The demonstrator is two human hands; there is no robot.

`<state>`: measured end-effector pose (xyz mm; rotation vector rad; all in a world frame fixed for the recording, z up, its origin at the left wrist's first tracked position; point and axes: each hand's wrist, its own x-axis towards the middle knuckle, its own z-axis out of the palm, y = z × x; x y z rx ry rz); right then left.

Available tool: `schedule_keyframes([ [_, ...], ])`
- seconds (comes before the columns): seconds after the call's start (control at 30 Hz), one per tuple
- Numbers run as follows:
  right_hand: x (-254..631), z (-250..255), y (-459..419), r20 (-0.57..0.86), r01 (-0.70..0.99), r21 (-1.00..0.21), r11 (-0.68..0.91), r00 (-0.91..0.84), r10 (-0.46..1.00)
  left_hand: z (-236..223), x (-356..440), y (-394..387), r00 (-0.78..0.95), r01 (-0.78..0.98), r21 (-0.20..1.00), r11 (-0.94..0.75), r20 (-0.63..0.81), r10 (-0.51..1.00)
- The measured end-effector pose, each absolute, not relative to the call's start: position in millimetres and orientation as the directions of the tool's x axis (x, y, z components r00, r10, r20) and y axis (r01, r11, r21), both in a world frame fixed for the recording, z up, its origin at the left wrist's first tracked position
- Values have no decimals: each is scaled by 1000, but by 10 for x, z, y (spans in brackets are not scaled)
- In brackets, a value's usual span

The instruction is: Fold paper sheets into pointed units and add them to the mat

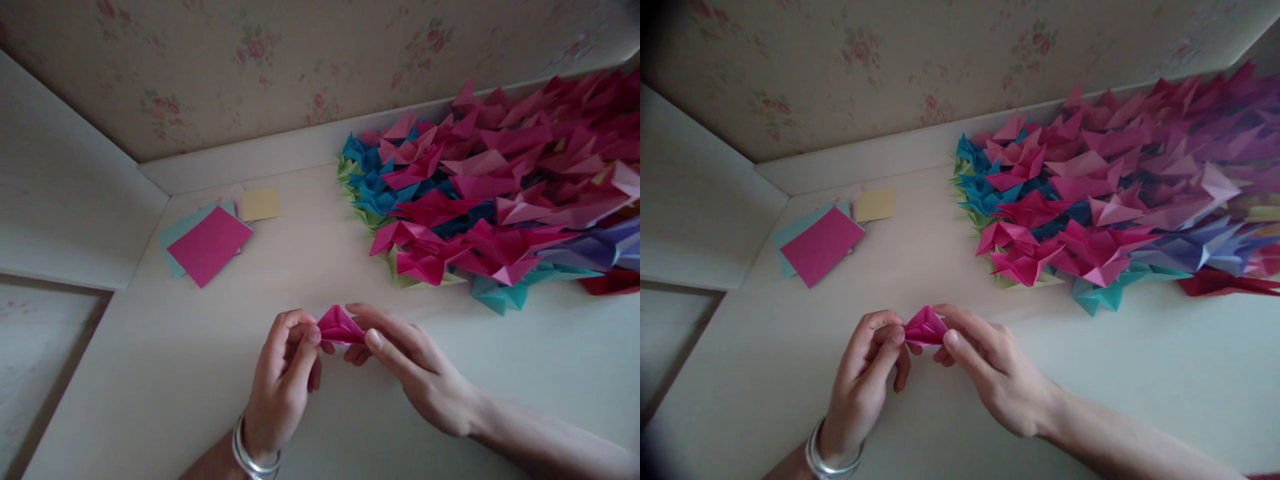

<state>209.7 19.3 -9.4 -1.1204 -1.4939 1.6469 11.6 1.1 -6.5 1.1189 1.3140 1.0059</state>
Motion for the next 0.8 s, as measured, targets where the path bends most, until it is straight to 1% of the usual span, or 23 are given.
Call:
schedule_keyframes([
  [0.07,2101,-80,219,-127,102,-990,-93,-403,907,-69,105,9,52,100,976,193,-199,979],
  [0.17,2100,-43,276,-60,137,-991,-2,-417,907,-78,86,5,106,163,968,189,-207,973],
  [0.3,2089,-40,323,-19,149,-988,49,-424,906,-67,59,2,128,177,967,185,-209,970],
  [0.43,2088,-89,318,-15,142,-989,45,-391,920,-24,24,19,175,285,952,111,-165,971],
  [0.53,2095,-103,307,-13,152,-987,47,-368,930,-3,7,65,201,365,931,-25,-53,978],
  [0.63,2095,-99,301,-19,166,-985,44,-361,932,-10,-1,113,177,436,889,-138,66,982],
  [0.7,2088,-103,294,-58,175,-985,5,-355,933,-28,1,127,141,456,879,-142,86,986],
  [0.8,2066,-125,277,-138,179,-981,-81,-338,931,-54,17,125,48,367,929,-35,18,999],
])
